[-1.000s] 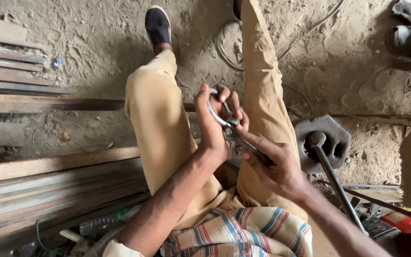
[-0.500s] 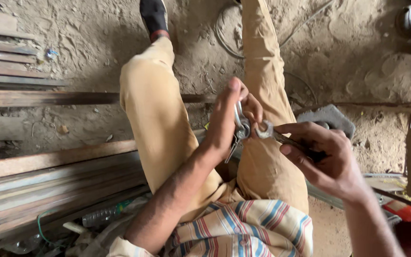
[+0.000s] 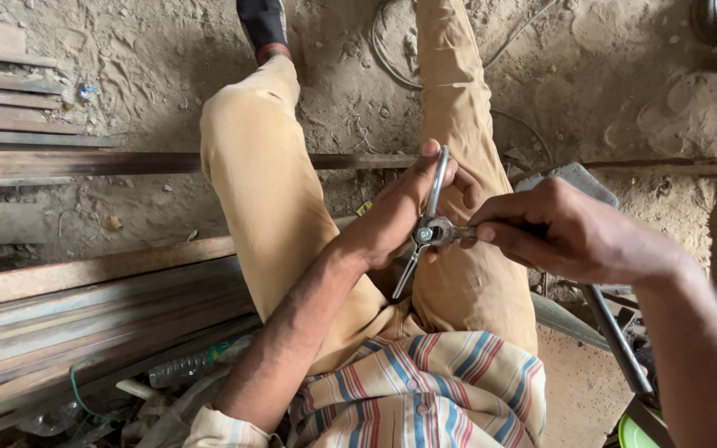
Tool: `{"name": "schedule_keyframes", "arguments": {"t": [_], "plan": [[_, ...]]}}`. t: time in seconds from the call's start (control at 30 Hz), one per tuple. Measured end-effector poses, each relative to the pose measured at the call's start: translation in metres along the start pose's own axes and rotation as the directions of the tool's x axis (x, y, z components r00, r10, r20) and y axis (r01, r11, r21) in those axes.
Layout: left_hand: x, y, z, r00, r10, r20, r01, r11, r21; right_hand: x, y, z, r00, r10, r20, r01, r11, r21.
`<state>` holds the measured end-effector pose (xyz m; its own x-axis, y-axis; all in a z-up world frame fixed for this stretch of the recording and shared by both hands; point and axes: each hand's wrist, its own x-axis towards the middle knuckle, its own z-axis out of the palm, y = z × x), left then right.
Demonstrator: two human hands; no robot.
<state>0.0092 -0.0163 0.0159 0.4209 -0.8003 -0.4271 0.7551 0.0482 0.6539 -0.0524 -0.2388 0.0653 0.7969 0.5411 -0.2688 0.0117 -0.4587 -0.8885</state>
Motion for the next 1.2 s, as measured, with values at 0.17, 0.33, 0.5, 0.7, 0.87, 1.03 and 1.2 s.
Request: {"name": "schedule_keyframes", "arguments": {"t": [0.17,0.33,0.5,0.7,0.87,1.03,1.2], "plan": [[-0.007,0.004,0.003,0.998,0.028,0.058,-0.033,0.996,0.087,0.006,-0.003,-0.016,0.991,-0.065,0.113,0.056,0.995,0.085],[0.0,-0.012,-0.006,0.989,0.042,-0.141,-0.039,0.999,0.029,0.011,-0.012,-0.006,1.0,-0.025,0.005,0.025,0.993,-0.116],[0.008,-0.018,-0.017,0.931,0.362,0.045,-0.359,0.889,0.283,0.006,0.013,-0.008,0.984,-0.113,0.136,0.094,0.986,0.139],[0.004,-0.009,0.0,0.977,0.188,-0.096,-0.177,0.978,0.111,0.005,0.008,0.011,0.997,-0.059,0.044,0.055,0.994,0.097],[0.006,-0.007,-0.002,0.954,0.186,-0.234,-0.233,0.954,-0.19,0.01,-0.019,0.029,0.991,0.09,-0.096,-0.074,0.985,0.158],[0.012,-0.021,-0.015,0.878,0.362,-0.312,-0.392,0.919,-0.038,0.005,-0.017,0.049,0.96,0.23,-0.162,-0.179,0.943,0.281],[0.009,-0.02,-0.008,0.919,0.256,-0.299,-0.323,0.925,-0.2,0.004,-0.006,0.067,0.961,0.116,-0.251,-0.019,0.934,0.356]]}}
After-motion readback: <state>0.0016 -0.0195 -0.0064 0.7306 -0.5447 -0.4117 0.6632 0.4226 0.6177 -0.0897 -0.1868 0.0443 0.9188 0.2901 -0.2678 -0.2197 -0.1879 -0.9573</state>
